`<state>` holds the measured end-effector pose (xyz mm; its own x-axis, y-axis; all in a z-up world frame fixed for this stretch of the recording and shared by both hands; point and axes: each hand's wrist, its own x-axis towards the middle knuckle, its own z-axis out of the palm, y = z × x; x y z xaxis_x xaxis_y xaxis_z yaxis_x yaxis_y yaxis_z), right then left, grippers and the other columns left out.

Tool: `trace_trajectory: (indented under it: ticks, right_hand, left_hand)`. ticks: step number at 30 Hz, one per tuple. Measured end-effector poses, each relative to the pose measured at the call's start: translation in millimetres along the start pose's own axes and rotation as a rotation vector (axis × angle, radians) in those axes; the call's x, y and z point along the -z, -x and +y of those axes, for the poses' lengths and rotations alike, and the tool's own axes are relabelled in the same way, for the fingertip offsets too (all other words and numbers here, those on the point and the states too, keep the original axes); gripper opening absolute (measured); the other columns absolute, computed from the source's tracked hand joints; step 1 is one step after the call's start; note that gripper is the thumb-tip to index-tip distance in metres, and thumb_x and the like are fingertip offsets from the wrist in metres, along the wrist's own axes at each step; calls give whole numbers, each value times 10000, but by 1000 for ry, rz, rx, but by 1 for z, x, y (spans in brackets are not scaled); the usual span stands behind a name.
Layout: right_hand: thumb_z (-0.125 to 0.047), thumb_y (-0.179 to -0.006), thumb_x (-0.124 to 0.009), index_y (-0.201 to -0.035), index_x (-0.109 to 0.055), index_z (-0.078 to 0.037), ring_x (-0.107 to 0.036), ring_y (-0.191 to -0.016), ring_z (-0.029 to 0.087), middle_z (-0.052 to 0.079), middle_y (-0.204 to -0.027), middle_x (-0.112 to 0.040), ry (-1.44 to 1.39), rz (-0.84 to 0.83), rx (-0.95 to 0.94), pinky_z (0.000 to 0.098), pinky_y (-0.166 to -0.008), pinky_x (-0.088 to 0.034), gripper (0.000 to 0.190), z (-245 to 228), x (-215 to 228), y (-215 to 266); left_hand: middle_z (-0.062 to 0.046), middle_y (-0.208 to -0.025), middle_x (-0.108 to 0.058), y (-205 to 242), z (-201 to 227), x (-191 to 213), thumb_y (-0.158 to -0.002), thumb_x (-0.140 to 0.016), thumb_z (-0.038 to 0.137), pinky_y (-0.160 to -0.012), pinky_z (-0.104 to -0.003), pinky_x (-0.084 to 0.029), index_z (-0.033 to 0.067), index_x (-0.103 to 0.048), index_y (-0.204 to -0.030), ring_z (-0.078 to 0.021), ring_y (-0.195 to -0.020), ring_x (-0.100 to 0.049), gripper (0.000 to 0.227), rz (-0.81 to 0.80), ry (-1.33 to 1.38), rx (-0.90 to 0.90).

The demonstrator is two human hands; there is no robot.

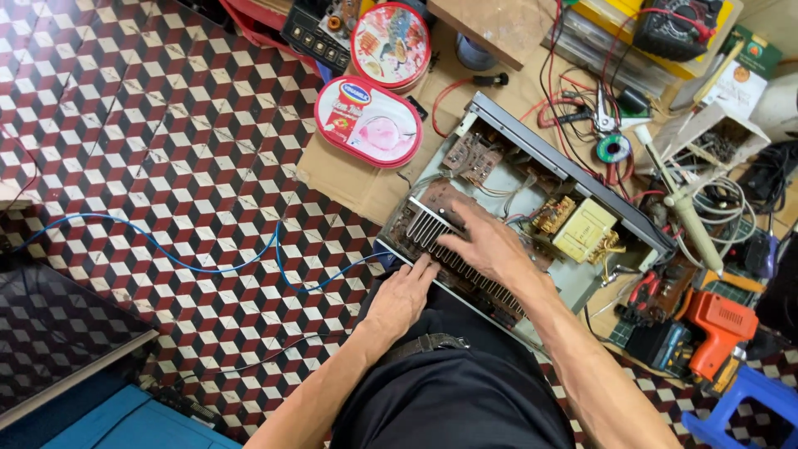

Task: Repairing an audio amplifier by inspecting and reassembling internal circuit components.

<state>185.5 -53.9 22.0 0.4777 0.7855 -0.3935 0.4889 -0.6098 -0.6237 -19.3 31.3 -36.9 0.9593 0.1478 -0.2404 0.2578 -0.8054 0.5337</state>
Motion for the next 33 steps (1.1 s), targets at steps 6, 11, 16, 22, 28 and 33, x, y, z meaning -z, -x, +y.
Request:
trace_trajectory:
  ticks: [6,11,16,22,28,33]
  right_hand:
    - [-317,-944,-653,-1433,-546,-145,-645,-1262,327,144,-1429,-632,-181,282,-246,426,-1022,-540,530,30,20,74]
    - [-300,-802,-779,-1458,-441,-44,-534,-1300,411,241,-1440,-526,4,169,-132,483,-1079,-431,781,51,-22,95]
    - [-263,-748,-814,-1503,-358,-15,-511,-1297,439,263,-1476,-477,98,91,-73,491,-1100,-407,916,70,-47,86]
    - [-219,-784,-757,-1492,-391,-9,-546,-1283,447,302,-1421,-512,95,28,-105,499,-1113,-441,825,89,-55,79]
    - [-220,-764,-753,-1466,-438,-15,-551,-1265,470,323,-1407,-523,56,57,-111,514,-1080,-458,796,85,-48,81]
    - [-197,-756,-762,-1442,-452,-14,-578,-1236,449,283,-1397,-557,36,92,-93,501,-1045,-484,774,75,-46,83]
  left_hand:
    - [-163,-1448,-506,-5,-1,2,-850,-653,53,-943,-426,-522,58,-521,-1381,-341,-1086,-623,546,4,55,-37]
    - [-190,-1446,-500,-5,4,12,-838,-666,50,-900,-433,-530,73,-527,-1360,-360,-1082,-622,541,-22,34,-28]
    - [-202,-1442,-504,-5,1,11,-849,-661,37,-939,-428,-538,75,-522,-1371,-365,-1092,-623,542,10,24,-65]
    - [-221,-1442,-502,-3,4,20,-841,-669,27,-923,-436,-536,60,-515,-1385,-377,-1117,-621,567,-17,6,-67]
    - [-225,-1441,-508,-8,11,33,-831,-667,17,-919,-443,-533,39,-520,-1384,-389,-1109,-612,572,-6,100,-66]
    - [-223,-1459,-486,-10,12,32,-848,-654,34,-918,-457,-533,38,-514,-1391,-401,-1103,-608,561,-35,82,-22]
